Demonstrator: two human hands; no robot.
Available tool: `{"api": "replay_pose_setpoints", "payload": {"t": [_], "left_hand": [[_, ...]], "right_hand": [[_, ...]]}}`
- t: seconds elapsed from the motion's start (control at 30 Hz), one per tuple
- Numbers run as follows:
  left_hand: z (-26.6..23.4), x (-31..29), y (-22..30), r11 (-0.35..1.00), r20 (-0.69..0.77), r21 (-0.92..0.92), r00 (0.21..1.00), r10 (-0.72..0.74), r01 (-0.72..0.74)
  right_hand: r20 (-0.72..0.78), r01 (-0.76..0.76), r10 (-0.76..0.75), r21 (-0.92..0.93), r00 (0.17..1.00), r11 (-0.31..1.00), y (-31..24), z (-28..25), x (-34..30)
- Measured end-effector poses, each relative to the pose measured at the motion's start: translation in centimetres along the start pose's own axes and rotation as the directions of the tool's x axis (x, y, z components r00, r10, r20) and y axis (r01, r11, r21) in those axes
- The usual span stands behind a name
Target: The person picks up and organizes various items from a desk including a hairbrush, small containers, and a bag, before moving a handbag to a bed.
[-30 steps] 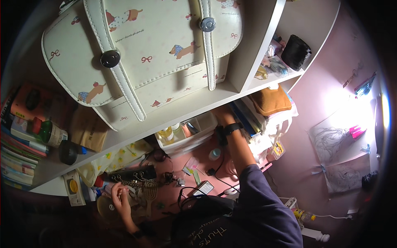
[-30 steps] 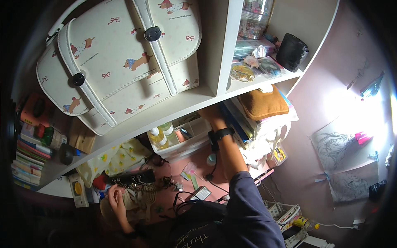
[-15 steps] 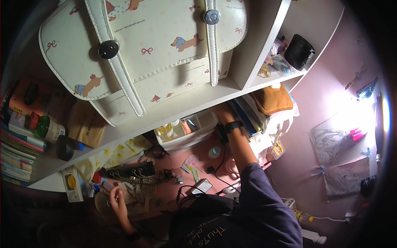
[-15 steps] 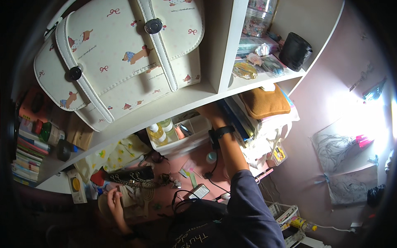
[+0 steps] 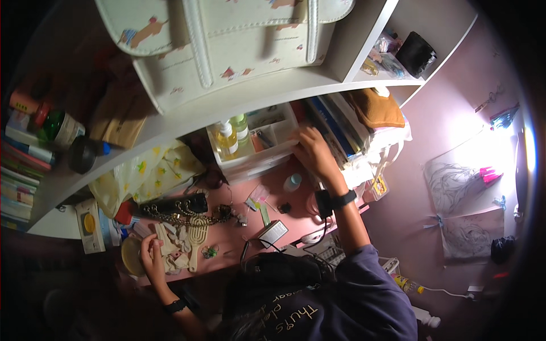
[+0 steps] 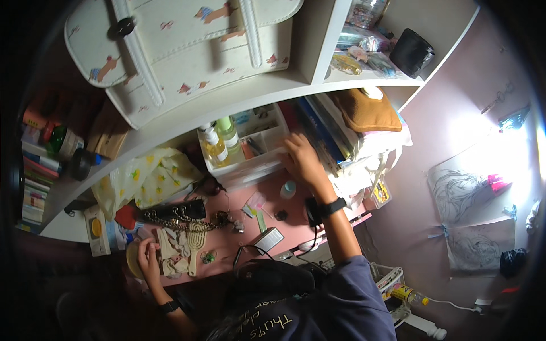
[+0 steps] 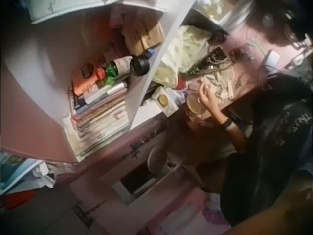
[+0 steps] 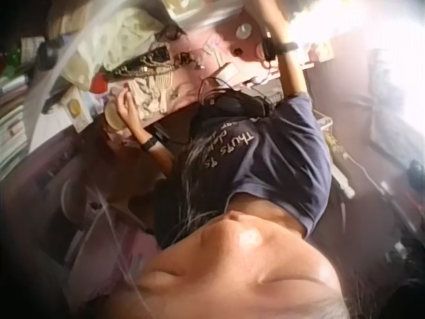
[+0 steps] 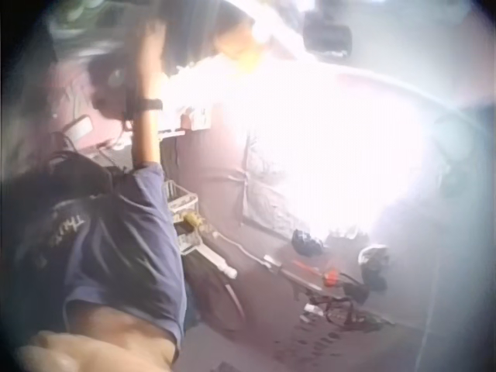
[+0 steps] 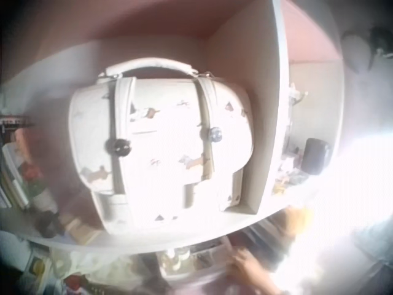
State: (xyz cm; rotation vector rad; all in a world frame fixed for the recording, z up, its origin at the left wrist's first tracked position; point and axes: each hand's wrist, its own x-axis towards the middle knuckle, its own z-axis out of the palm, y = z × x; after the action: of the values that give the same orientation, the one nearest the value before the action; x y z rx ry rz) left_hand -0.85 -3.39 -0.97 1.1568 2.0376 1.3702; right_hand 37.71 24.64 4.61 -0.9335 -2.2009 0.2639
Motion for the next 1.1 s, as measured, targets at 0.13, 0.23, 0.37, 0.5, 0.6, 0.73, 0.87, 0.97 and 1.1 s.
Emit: {"api": "replay_pose_setpoints", "payload": {"t": [0.13,0.23,0.37,0.5,0.6,0.73,0.87,0.97,1.1], "left_hand": [[-2.0,-1.9,-0.6,0.999,-0.053,0.029,0.998,-0.016,0.017],[-4.5,-3.8,-2.3,0.997,-0.123,0.078,0.992,0.002,0.008],[-8.3,-6.6,-5.3,1.0,-0.201,-0.001,0.98,-0.005,0.005],[-10.3,-8.1,-6.4,0.998,-0.292,-0.024,0.954,-0.071,0.066],[-10.7,-8.3,-6.4,0.997,-0.278,-0.03,0.957,-0.078,0.072],[-10.2,-8.9,-6.0,0.988,-0.268,-0.004,0.952,-0.149,0.153],[-10.6,-9.9,-6.1,0.983,-0.235,0.08,0.961,-0.145,0.168],[-11.6,-10.8,-6.9,0.956,-0.233,0.213,0.961,-0.149,0.2],[-12.2,-11.5,-7.2,0.962,-0.243,0.167,0.955,-0.173,0.216]], "right_hand": [[0.112,-0.038,0.043,-0.049,0.993,0.998,-1.9,0.5,-4.6],[0.152,-0.021,0.038,-0.109,0.988,0.994,-3.3,0.7,-6.9],[0.21,-0.017,0.066,-0.228,0.976,0.974,-2.3,2.6,-10.1],[0.306,-0.09,0.162,-0.236,0.938,0.967,-1.9,5.4,-12.0],[0.419,-0.167,0.31,-0.345,0.853,0.924,-0.7,10.2,-13.6],[0.53,-0.217,0.401,-0.376,0.747,0.901,-1.9,14.9,-13.8],[0.577,-0.238,0.461,-0.421,0.675,0.875,-2.3,18.2,-14.6],[0.533,-0.253,0.415,-0.351,0.738,0.902,-2.5,19.3,-14.5],[0.507,-0.46,0.598,-0.382,0.621,0.802,-3.6,19.2,-13.7]]}}
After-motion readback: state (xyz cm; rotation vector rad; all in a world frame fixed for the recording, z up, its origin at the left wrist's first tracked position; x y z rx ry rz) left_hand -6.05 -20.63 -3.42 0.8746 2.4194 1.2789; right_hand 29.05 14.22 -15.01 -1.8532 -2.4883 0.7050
